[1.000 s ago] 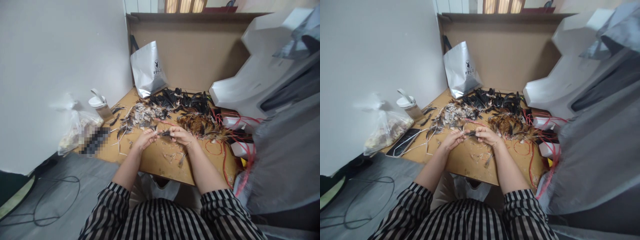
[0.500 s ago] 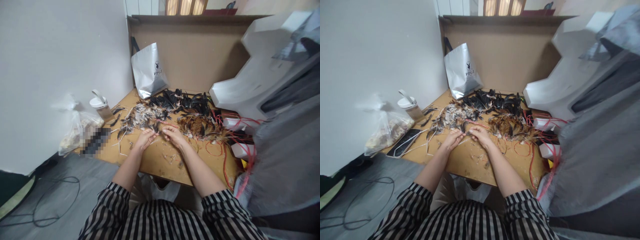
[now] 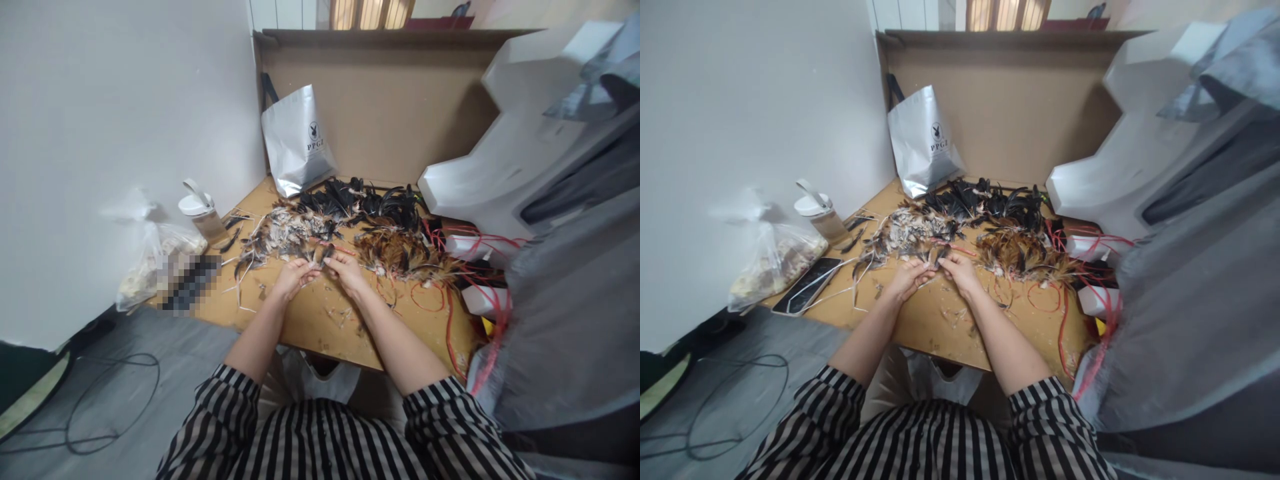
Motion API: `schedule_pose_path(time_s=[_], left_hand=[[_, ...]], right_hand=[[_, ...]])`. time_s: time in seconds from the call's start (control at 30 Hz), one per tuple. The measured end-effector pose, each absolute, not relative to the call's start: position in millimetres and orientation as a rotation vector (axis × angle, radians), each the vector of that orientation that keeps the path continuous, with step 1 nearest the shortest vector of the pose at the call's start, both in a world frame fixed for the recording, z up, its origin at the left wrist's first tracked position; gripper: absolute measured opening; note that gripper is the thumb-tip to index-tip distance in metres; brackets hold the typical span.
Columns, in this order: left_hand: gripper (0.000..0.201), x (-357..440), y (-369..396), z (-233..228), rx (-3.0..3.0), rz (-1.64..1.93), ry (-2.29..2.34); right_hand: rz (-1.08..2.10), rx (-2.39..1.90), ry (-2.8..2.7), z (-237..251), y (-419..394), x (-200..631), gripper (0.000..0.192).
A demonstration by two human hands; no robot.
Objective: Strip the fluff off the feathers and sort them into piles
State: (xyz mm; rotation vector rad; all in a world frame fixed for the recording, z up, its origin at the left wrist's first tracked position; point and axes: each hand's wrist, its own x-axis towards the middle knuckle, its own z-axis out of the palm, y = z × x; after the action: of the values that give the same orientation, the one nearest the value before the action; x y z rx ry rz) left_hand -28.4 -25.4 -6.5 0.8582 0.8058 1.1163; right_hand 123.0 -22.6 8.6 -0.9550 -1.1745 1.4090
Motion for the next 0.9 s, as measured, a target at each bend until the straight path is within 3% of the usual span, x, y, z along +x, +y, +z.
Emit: schedule_pose_path(time_s=[0.57,0.9], left_hand=[[0.020,-26,-26,-5,0.919,1.084,0.875],[0.018,-37,-14,-10,0.684,1.446,0.850]], right_hand=[[1.124,-1.058,-1.395,4,-17,118,0.020],[0.345,-1.430,-1.986,14,-13,154,0.017]])
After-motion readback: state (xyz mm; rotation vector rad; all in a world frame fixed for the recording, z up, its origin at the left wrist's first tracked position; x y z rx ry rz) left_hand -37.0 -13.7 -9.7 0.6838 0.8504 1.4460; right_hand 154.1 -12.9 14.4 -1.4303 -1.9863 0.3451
